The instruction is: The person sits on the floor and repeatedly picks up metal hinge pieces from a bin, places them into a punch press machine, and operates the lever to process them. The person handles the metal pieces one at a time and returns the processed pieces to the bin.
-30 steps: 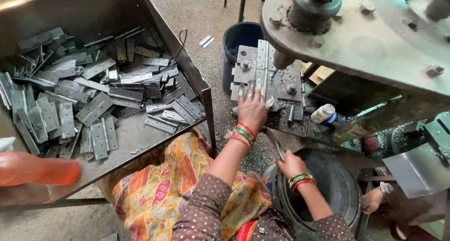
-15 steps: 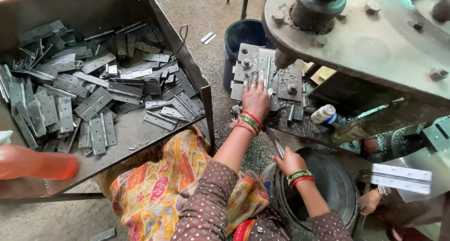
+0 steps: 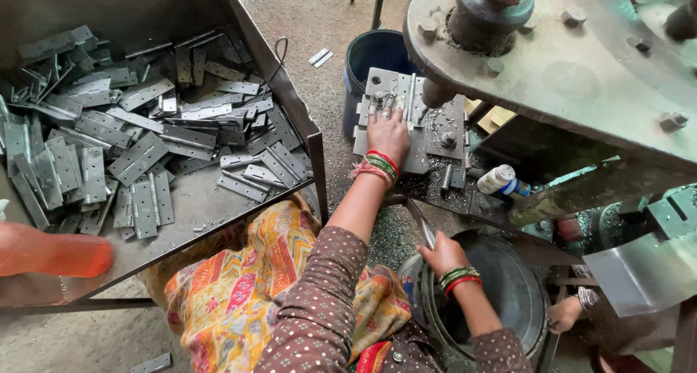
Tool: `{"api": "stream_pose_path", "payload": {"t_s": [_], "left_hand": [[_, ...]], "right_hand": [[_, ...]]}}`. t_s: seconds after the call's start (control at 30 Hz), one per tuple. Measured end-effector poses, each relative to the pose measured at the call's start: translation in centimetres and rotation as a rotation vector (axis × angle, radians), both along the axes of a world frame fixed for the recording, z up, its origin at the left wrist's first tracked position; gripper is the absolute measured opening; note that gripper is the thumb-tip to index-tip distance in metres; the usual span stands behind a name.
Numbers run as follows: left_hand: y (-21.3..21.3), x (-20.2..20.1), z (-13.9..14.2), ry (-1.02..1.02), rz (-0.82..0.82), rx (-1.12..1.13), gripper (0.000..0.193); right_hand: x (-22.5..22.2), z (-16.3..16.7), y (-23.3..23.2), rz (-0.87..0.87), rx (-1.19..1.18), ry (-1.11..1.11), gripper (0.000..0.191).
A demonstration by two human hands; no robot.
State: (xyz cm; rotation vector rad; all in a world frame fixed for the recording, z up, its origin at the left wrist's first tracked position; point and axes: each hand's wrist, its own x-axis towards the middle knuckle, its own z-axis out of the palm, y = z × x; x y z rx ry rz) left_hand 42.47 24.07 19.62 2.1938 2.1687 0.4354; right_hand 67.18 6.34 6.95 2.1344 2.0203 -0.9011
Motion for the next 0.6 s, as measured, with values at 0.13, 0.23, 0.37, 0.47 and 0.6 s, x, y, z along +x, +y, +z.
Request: {"api": "stream_pose_path", "payload": {"t_s": [0.13,0.23,0.37,0.47,0.6], "left_hand": [[1.3,-0.1,-0.8,-0.024,-0.017,0.003,0.037],[1.0,-0.7,-0.3,-0.013,-0.029,0.036,0.039],[-1.9,-0.7,1.2,0.115,-0.090,-0.005,0.035],[-7.5,0.5,1.4,0.143,-0.166,-0.117,0.031],[-13.3,0.2,1.1,0.044,-0.185,0.355,0.031]], "right_hand": [[-3.3,-3.7,-2.9,-0.042,0.254,0.061,0.042],[-3.5,-3.9,-2.9,-0.017,0.246,0.180,0.042],[-0.9,1.6,-0.6,-0.064,-0.019,0.031,0.050],[-1.7,5.5,0.7,0.051,0.044,-0.003,0.054],[-3.0,7.6,0.5,0.031,0.037,-0.026,0.058]]}}
